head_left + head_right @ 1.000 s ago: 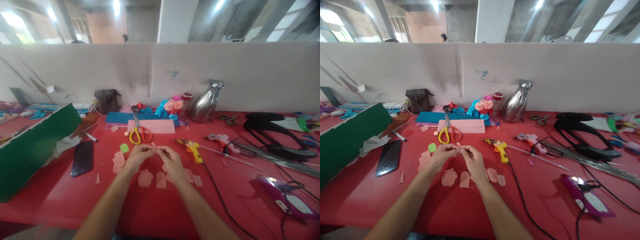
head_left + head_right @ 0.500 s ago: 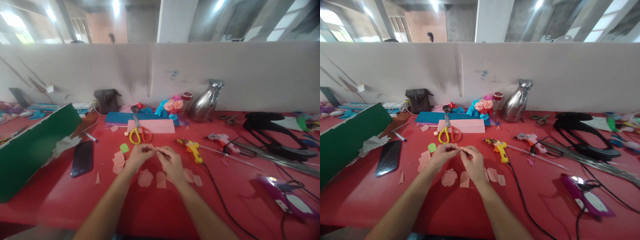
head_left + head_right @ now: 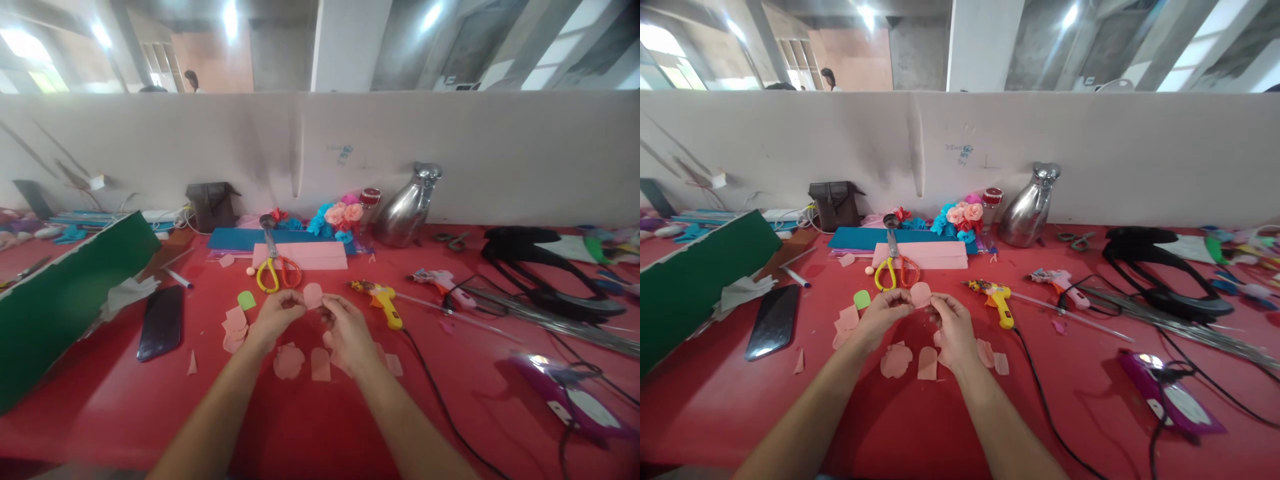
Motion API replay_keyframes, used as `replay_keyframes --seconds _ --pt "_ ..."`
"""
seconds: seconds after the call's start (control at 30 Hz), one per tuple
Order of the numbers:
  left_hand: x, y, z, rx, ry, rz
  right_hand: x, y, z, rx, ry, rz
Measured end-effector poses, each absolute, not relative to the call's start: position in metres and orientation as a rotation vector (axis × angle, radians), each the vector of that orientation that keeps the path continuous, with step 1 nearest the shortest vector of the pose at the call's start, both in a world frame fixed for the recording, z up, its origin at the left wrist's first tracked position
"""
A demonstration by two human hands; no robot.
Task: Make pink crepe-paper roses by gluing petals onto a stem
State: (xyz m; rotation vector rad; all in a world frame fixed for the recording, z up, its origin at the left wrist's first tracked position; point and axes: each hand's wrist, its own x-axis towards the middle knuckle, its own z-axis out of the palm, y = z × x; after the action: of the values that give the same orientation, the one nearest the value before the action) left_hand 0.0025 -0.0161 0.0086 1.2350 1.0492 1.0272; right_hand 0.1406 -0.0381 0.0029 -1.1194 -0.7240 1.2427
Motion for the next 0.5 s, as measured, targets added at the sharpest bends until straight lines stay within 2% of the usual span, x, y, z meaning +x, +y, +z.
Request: replay_keyframes --seconds 0.13,0.5 --pt "0.001 -0.018 0.008 1.140 0.936 1.008 0.140 -0.038 0.000 -1.050 -0.614 1.338" --pt "0.009 -0.023 0.017 0.966 0.826 1.047 0.138 -0.042 0.004 -1.160 -0.948 1.119"
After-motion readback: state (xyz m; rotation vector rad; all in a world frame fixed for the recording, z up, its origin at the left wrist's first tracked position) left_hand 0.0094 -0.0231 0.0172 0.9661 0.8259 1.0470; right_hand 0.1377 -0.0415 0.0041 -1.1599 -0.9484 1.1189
